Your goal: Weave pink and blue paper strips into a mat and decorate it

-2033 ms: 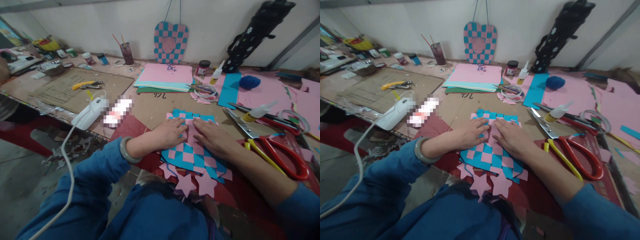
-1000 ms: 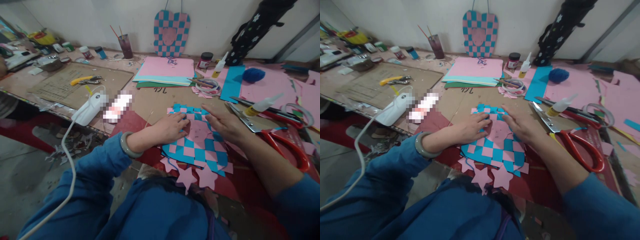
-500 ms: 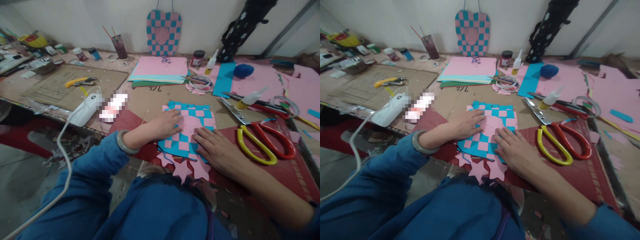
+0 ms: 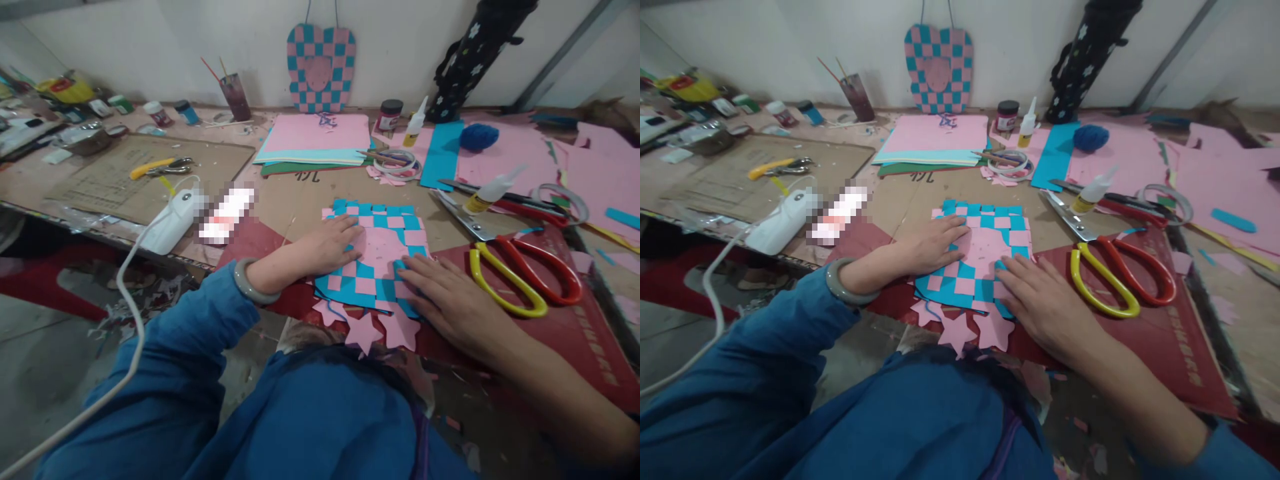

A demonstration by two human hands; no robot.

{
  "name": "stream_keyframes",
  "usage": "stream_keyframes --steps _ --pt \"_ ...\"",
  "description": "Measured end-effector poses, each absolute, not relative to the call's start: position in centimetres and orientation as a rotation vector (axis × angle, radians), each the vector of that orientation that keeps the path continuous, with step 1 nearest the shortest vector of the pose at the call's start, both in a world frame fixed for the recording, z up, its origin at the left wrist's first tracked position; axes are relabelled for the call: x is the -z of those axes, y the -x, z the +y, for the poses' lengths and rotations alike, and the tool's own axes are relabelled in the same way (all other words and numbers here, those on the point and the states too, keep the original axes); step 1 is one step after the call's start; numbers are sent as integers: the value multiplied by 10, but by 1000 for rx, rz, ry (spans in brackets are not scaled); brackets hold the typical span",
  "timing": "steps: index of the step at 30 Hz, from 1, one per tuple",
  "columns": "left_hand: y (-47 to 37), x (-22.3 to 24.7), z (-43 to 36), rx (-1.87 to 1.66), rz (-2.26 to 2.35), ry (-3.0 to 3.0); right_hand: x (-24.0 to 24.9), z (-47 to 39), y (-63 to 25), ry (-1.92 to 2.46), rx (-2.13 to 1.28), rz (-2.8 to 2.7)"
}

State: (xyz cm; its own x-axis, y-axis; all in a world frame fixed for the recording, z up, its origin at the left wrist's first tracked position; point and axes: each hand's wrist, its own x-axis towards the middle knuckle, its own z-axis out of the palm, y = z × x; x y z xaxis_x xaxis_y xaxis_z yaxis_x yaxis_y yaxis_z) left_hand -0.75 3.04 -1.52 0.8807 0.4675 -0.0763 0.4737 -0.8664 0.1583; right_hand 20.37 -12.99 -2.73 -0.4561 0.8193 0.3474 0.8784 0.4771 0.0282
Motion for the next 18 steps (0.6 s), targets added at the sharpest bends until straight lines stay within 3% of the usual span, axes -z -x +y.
stream_keyframes --steps 8,12,18 --pt "8 15 32 52 686 -2934 -4 -156 -266 2020 438 -2124" --pt "8 14 32 57 700 -2931 4 -165 -272 2015 537 -2122" --pt "9 18 35 -13 649 -2951 8 -168 -247 1908 363 -2087"
